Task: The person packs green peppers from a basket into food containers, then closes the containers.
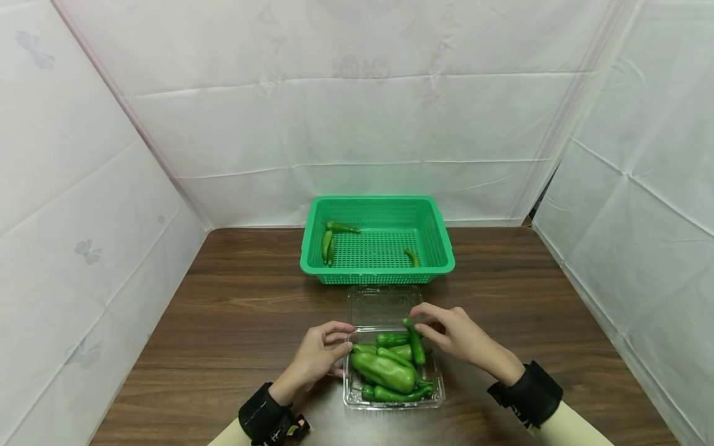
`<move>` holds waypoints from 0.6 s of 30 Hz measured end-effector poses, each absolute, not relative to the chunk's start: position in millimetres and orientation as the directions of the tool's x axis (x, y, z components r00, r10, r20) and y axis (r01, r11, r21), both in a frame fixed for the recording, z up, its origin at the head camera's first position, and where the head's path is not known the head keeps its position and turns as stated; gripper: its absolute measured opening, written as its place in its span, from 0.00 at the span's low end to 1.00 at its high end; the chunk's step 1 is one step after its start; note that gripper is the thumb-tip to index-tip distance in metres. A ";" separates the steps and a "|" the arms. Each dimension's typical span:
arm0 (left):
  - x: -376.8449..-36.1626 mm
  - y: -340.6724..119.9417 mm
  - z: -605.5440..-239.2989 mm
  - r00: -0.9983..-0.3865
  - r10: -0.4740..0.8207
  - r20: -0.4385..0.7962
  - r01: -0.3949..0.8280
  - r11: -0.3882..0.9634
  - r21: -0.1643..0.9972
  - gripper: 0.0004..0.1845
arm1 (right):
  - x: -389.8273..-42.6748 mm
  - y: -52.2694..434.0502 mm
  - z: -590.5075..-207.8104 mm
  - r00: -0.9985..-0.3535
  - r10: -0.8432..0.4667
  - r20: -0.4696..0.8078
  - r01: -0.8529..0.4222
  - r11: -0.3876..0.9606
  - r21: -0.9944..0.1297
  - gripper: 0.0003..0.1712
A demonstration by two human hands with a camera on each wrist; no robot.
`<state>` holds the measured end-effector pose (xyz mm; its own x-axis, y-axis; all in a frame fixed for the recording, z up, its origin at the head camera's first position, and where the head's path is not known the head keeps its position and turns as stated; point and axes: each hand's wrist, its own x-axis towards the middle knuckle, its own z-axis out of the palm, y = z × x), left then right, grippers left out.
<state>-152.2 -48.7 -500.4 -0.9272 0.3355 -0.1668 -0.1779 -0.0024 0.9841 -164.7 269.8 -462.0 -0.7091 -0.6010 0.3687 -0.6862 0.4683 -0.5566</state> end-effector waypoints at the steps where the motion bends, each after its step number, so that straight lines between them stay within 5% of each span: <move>1: -152.2 -48.7 -500.5 -0.927 0.335 -0.166 -0.177 -0.002 0.984 0.16 | -165.1 269.6 -462.1 -0.705 -0.598 0.382 -0.693 0.465 -0.551 0.16; 5: -151.9 -48.9 -500.9 -0.928 0.337 -0.160 -0.172 -0.005 0.985 0.17 | -167.0 268.2 -463.0 -0.684 -0.600 0.415 -0.716 0.445 -0.537 0.12; 12: -150.3 -48.9 -500.9 -0.928 0.344 -0.145 -0.158 -0.012 0.987 0.17 | -168.3 263.9 -464.3 -0.645 -0.599 0.473 -0.758 0.430 -0.490 0.27; 18: -151.2 -49.2 -500.9 -0.927 0.346 -0.145 -0.158 -0.010 0.987 0.17 | -169.3 261.1 -467.3 -0.631 -0.622 0.463 -0.768 0.419 -0.484 0.24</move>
<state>-151.2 -49.2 -500.9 -0.9270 0.3457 -0.1451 -0.1581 -0.0096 0.9874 -169.3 261.1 -467.3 -0.6310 -0.6223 0.4632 -0.7683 0.4189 -0.4839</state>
